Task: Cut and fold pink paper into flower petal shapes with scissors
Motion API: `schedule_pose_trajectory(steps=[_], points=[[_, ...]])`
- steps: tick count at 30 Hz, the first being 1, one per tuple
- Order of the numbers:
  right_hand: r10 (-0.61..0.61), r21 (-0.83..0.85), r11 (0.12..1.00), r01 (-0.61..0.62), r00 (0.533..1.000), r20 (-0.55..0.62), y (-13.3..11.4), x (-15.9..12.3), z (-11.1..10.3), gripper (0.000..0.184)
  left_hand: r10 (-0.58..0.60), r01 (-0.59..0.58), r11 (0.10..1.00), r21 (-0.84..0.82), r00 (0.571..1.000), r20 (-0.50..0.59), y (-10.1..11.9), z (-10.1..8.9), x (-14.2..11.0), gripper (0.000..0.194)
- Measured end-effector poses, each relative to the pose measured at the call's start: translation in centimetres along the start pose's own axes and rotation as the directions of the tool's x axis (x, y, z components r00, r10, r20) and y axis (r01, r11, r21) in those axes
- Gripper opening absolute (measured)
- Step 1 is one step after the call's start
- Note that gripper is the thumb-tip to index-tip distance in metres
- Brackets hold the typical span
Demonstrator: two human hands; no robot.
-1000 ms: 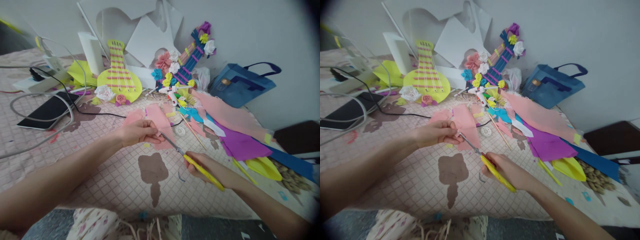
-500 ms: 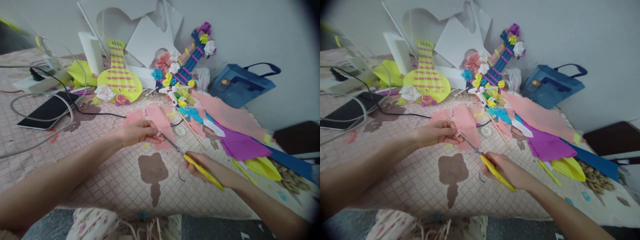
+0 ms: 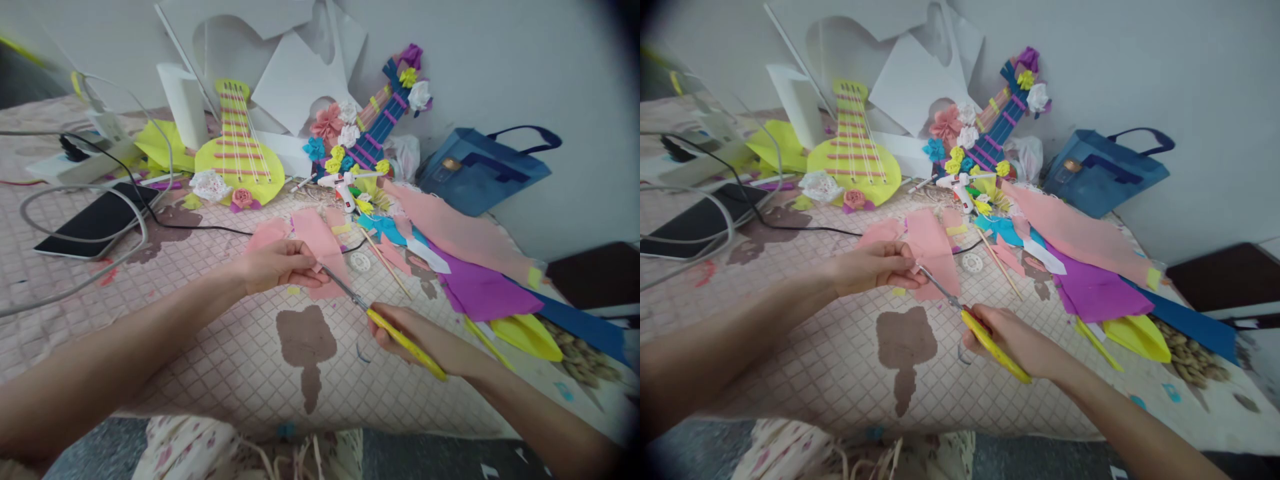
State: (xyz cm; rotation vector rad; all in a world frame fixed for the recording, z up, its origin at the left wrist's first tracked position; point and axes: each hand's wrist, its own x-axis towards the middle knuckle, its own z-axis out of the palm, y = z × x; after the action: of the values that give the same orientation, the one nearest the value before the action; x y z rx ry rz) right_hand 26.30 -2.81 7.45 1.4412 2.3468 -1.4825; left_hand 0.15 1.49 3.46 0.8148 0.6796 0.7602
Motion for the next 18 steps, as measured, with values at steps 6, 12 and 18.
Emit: schedule_pose_trajectory(steps=[6, 12, 18], points=[[-0.008, -0.007, 1.0, 0.008, 1.0, -0.003, 0.4, 0.1, 0.1, 0.02, -0.001, 0.001, 1.0, -0.003, 1.0, -0.021, 0.0, 0.1, 0.0, 0.016], [0.071, 0.019, 0.997, -0.071, 0.997, 0.001, -0.7, 0.1, -0.1, 0.019, 0.006, -0.006, 1.0, -0.007, 1.0, -0.008, -0.2, -0.1, 0.0, 0.015], [0.103, 0.073, 0.992, -0.101, 0.994, -0.024, -0.1, 0.3, 0.2, 0.017, -0.004, 0.004, 1.0, -0.026, 1.0, 0.021, -0.2, -0.4, 0.1, 0.007]])
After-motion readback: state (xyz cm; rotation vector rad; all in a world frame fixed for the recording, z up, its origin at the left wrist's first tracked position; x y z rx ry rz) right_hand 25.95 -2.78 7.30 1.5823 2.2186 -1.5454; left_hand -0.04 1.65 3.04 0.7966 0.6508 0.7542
